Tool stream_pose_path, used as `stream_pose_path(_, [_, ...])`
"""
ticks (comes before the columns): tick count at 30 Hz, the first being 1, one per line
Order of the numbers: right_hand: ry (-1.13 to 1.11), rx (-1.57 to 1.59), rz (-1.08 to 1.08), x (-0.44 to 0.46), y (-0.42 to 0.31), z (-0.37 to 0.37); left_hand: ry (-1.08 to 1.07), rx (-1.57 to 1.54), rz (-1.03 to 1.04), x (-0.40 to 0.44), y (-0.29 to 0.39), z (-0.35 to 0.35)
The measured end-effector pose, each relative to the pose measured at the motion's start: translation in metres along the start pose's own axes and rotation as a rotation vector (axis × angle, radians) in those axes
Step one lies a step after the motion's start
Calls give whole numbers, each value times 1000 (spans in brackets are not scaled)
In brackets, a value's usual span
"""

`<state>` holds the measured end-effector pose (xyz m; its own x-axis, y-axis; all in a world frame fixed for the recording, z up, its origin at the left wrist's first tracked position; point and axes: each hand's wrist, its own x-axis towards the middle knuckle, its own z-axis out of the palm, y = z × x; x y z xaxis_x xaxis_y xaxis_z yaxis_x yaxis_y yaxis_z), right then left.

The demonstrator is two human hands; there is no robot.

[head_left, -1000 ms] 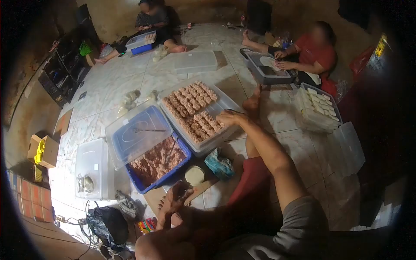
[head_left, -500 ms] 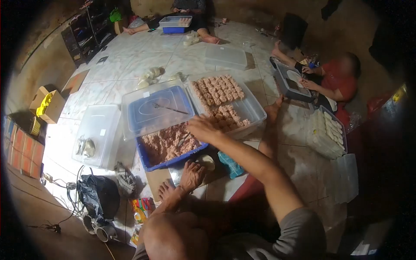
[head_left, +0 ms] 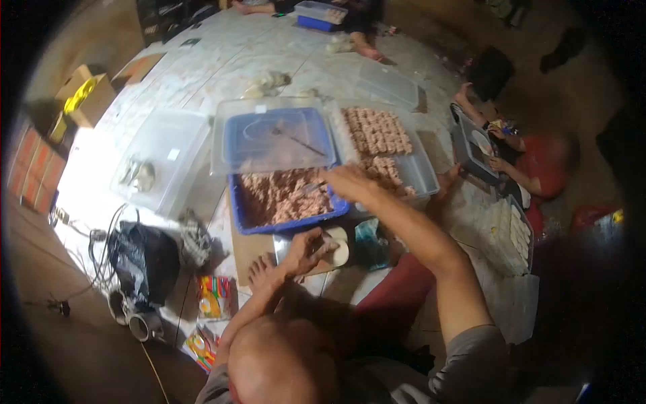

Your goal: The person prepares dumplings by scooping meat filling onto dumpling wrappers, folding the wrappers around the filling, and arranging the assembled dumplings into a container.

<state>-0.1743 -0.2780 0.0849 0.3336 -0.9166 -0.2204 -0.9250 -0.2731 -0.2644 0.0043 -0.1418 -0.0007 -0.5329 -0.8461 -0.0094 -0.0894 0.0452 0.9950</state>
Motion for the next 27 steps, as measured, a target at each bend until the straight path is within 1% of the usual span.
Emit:
stream_pose_path(1, [226,-281,-270,1,19,13,36,215,-16,0,5,-6])
stream_pose_path(2, [219,-282,-283,1,22,17,38,165,38,0,8,-9])
stream_pose_path(3, [272,-423,-303,4,24,15,53,165,43,4,3,-10])
stream_pose_path(4, [327,-561,-316,7,26,15,100,220,119,8,-3,-9])
stream_pose_path(5, [321,-556,-317,8,26,22,136,271,183,6,-11,-6])
stream_pose_path(6, [330,-574,-321,11,25,28,56,292,39,4,-11,-10])
stream_pose_path(7, [347,-598,-327,20,27,33,63,295,42,2,-12,-13])
stream_pose_path(8, [350,-600,-331,27,28,42,-25,174,22,-2,-14,-14])
stream_pose_path(9, [326,-574,-350,26,18,47,-117,48,-2,-7,-15,-13])
stream_pose_path(11, [304,-542,-368,23,10,43,-152,109,22,-15,-18,-19])
stream_pose_path(13, [-195,-641,-453,22,6,20,-216,220,69,-26,-21,-22])
stream_pose_path(14, [-303,-570,-343,29,6,16,-194,84,-29,-31,-6,-26])
stream_pose_path(15, [-309,-566,-339,23,8,16,-199,80,-34,-35,6,-28])
stream_pose_path(17, [-113,-568,-334,14,7,3,-104,136,-119,-34,24,-28])
stream_pose_path(18, [-43,-621,-333,13,11,16,-45,26,-165,-32,16,-20])
stream_pose_path(19, [-39,-627,-334,7,8,16,-41,27,-158,-30,1,-13])
stream_pose_path(20, [-142,-501,-324,6,4,15,4,70,31,-25,-16,-9])
stream_pose_path(21, [-248,-376,-318,8,0,12,55,111,217,-21,-20,-7])
stream_pose_path(22, [-139,-148,-318,0,3,4,16,-257,157,-22,-25,-1])
stream_pose_path(23, [-147,-139,-319,-1,5,7,17,-259,145,-26,-31,-2])
stream_pose_path(25, [-141,-329,-284,-1,12,15,-48,-318,-64,-31,-29,-8])
stream_pose_path(26, [-221,-466,-230,1,15,33,-75,-111,-74,-30,-39,-10])
stream_pose_path(27, [-194,-363,-220,-5,12,40,-74,-95,-63,-29,-33,-12])
